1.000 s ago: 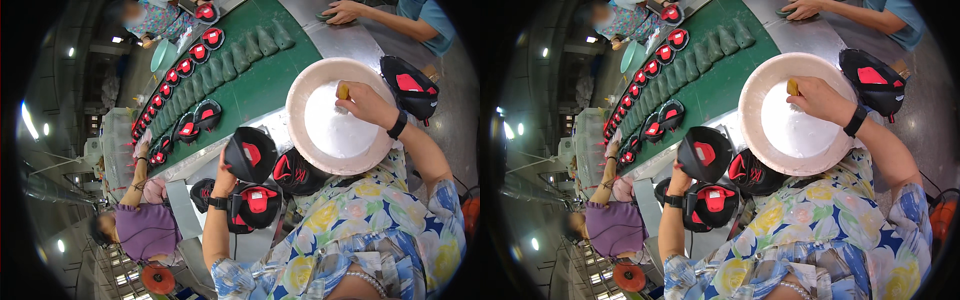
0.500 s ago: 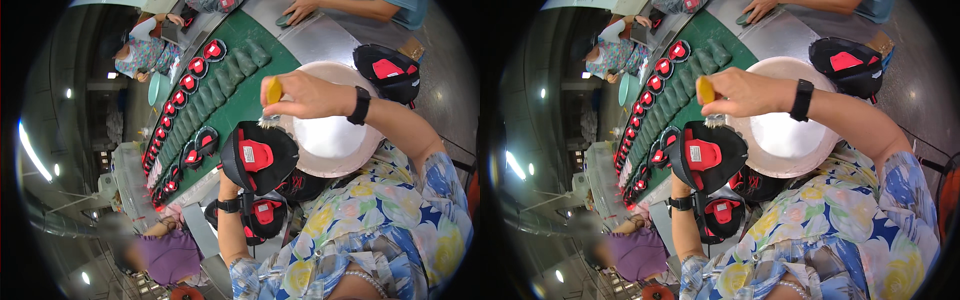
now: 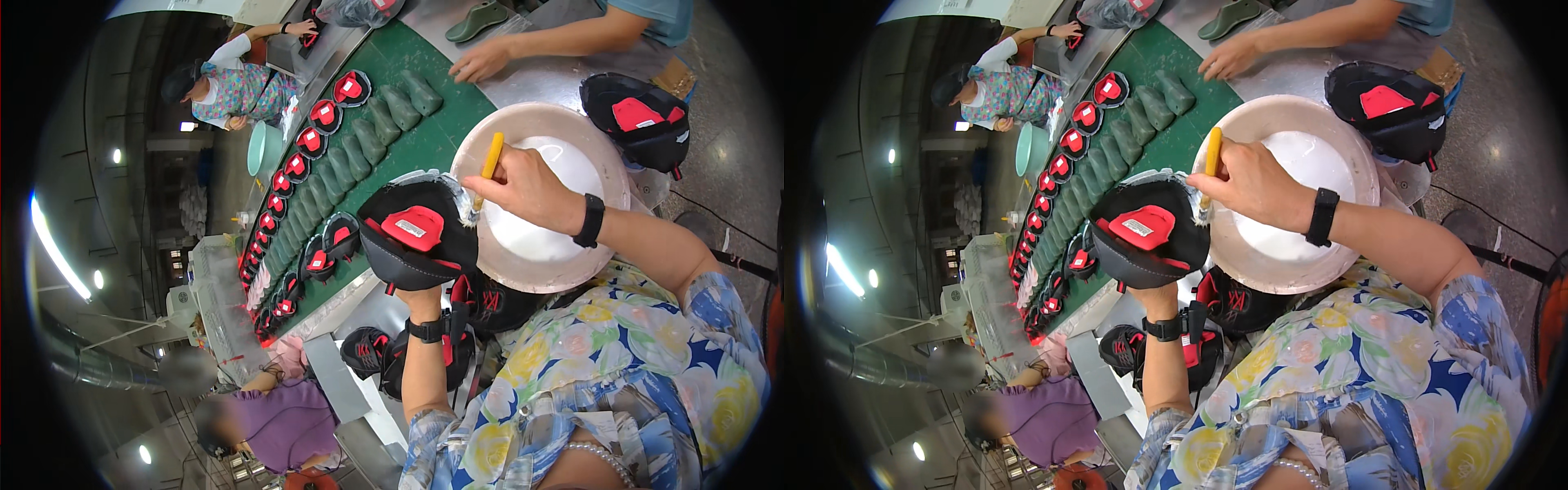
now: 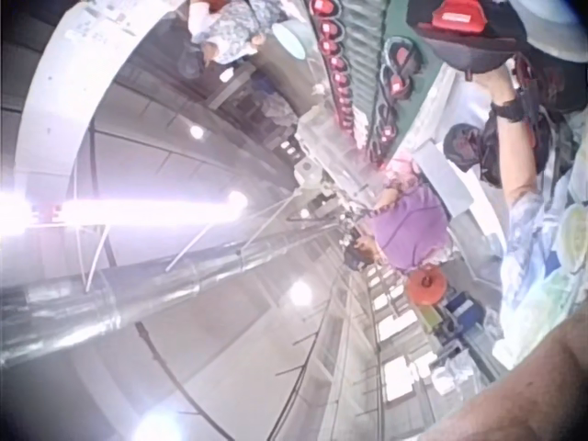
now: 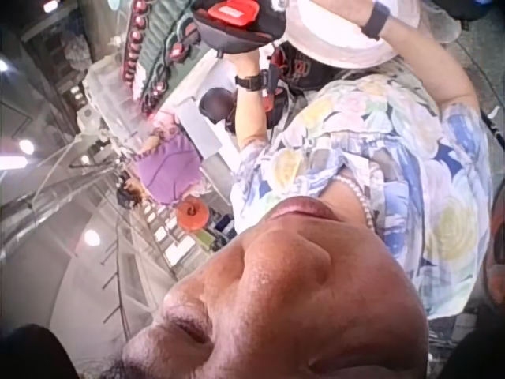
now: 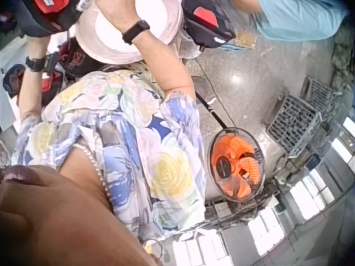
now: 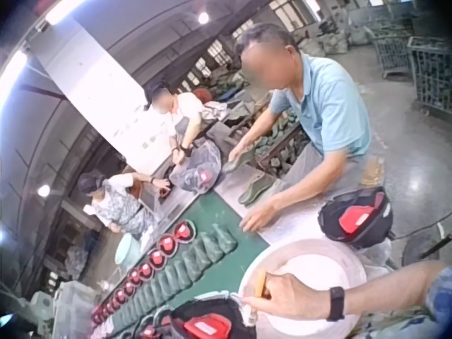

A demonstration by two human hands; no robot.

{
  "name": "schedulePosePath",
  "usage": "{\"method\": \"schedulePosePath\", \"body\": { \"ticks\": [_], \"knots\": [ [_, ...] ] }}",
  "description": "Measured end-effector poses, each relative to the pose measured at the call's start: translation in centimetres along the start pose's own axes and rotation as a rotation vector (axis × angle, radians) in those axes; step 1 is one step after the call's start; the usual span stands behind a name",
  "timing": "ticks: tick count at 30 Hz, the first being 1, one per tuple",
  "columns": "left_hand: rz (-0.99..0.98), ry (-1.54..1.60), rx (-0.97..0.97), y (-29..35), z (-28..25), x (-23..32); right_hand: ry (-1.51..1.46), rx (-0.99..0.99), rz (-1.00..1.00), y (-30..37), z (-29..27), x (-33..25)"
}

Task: Applying white glue to shoe sole components using a brush at a manufacturing station.

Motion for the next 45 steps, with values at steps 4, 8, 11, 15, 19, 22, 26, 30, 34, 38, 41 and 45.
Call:
{"method": "schedulePosePath", "body": {
  "ticks": [4, 8, 11, 15, 19, 22, 26, 30, 34, 38, 41, 45],
  "knots": [
    [0.033, -0.003, 0.104, -0.1, 0.4, 0.0, -0.163, -0.014, 0.112, 1.3, 2.2, 1.9],
    [0.063, -0.004, 0.215, 0.1, 0.8, -0.5, -0.358, -0.112, 0.206, 2.0, 2.1, 1.3],
    [0.076, -0.017, 0.284, 0.2, 0.2, -1.1, -0.343, -0.114, 0.085, 2.1, 1.0, 0.7],
    [-0.651, 1.037, 0.076, 0.2, -1.8, -3.0, -0.127, -0.005, -0.346, 1.1, -1.3, 0.5],
    [-1.024, 1.653, -0.425, 1.1, -0.8, 0.9, -0.159, -0.106, -0.468, 1.2, -1.8, 0.5],
    [-1.181, 1.307, -0.498, 1.2, 1.7, 6.6, -0.070, -0.052, -0.882, 1.2, -1.2, -1.2],
    [-1.286, 1.398, -0.485, 3.7, 2.4, 7.7, -0.092, -0.150, -1.071, 1.0, 1.0, -3.4],
    [-1.518, 1.527, -0.293, 3.1, 3.0, 8.3, 0.114, -0.275, -0.999, -0.5, 1.0, -1.7],
    [-1.528, 1.692, -0.223, 2.1, 3.1, 8.9, 0.200, -0.334, -0.845, -0.9, -0.3, 0.0],
    [-1.357, 1.732, -0.190, 2.8, 3.2, 7.4, 0.186, -0.419, -0.635, -0.7, -0.8, 0.4],
    [-1.262, 1.675, -0.220, 3.5, 2.7, 6.7, 0.154, -0.529, -0.437, -0.8, -2.0, 0.9],
    [-1.079, 1.542, -0.247, 2.0, 1.2, 4.8, 0.222, -0.603, -0.374, -0.9, -3.9, 0.1]
  ]
}}
Point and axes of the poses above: each hand's wrist, its own y-axis away from the middle knuckle, its own z-axis out of the palm, x = y × z, the point moved 1 cm from there along -y, towards the middle knuckle, and after that the axes turned 8 degrees about y, right-handed, at the moved point
